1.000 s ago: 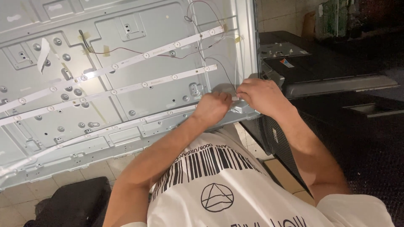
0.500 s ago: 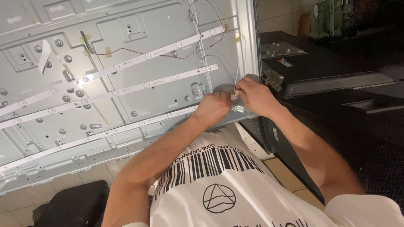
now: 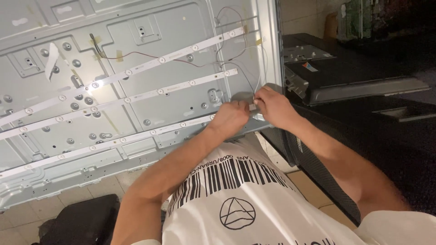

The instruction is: Removing LED backlight strips from a television chassis using a heat gun to loosen the adhesive.

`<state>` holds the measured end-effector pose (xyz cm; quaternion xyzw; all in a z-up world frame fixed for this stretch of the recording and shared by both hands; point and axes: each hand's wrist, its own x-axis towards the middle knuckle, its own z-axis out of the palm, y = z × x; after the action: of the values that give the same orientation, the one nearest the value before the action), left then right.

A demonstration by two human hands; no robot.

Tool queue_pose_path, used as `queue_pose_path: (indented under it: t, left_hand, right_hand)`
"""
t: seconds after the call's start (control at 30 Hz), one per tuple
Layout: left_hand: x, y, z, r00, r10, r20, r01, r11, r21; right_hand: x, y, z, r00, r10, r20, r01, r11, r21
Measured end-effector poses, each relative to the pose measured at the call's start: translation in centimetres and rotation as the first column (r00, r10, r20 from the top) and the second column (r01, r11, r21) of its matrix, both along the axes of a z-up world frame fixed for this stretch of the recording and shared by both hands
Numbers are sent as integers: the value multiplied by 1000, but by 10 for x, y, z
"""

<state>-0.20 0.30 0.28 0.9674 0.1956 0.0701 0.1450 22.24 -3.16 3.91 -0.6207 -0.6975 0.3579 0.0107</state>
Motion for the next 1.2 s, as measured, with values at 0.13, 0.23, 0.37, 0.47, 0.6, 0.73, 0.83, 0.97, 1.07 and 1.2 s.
queue_pose_path:
  t: [0.13, 0.23, 0.37, 0.47, 0.6, 0.73, 0.83, 0.97, 1.07, 1.2]
  left_hand:
    - [-3, -5, -6, 1000, -7, -4, 6, 1000, -30]
    - [-5, -2, -2, 999, -36, 8, 36, 999, -38]
    - [-7, 2, 1, 1000, 31, 3, -31, 999, -32]
    - [-11, 1, -2, 999, 48, -3, -48, 999, -14]
    - [-16, 7, 6, 997, 71, -3, -71, 995, -67]
    - [-18, 7, 16, 991, 114, 72, -103, 986, -135]
    - [-20, 0, 8, 994, 99, 45, -94, 989, -110]
    - [-25, 2, 6, 993, 116, 34, -113, 991, -76]
    - [-26, 6, 15, 988, 135, 72, -127, 986, -104]
    - [-30, 3, 16, 981, 152, 119, -153, 988, 3]
  right_hand:
    - [-8, 7, 33, 936, 274, 224, -309, 941, 140]
    - [-5, 16, 32, 921, 320, 221, -359, 920, 161]
    - [-15, 9, 26, 990, 106, 95, -119, 982, 148]
    - [-14, -2, -6, 995, -93, -22, 94, 994, 50]
    - [-20, 1, 21, 990, -141, 28, 140, 989, 46]
    - [-13, 12, 52, 991, -117, 70, 65, 858, 509]
    - [-40, 44, 106, 981, 190, 28, -175, 829, 532]
    - [-19, 72, 58, 828, 536, 162, -558, 814, 161]
    - [-12, 91, 53, 734, 611, 295, -621, 781, -73]
    - [-24, 116, 58, 711, 695, 109, -591, 674, -442]
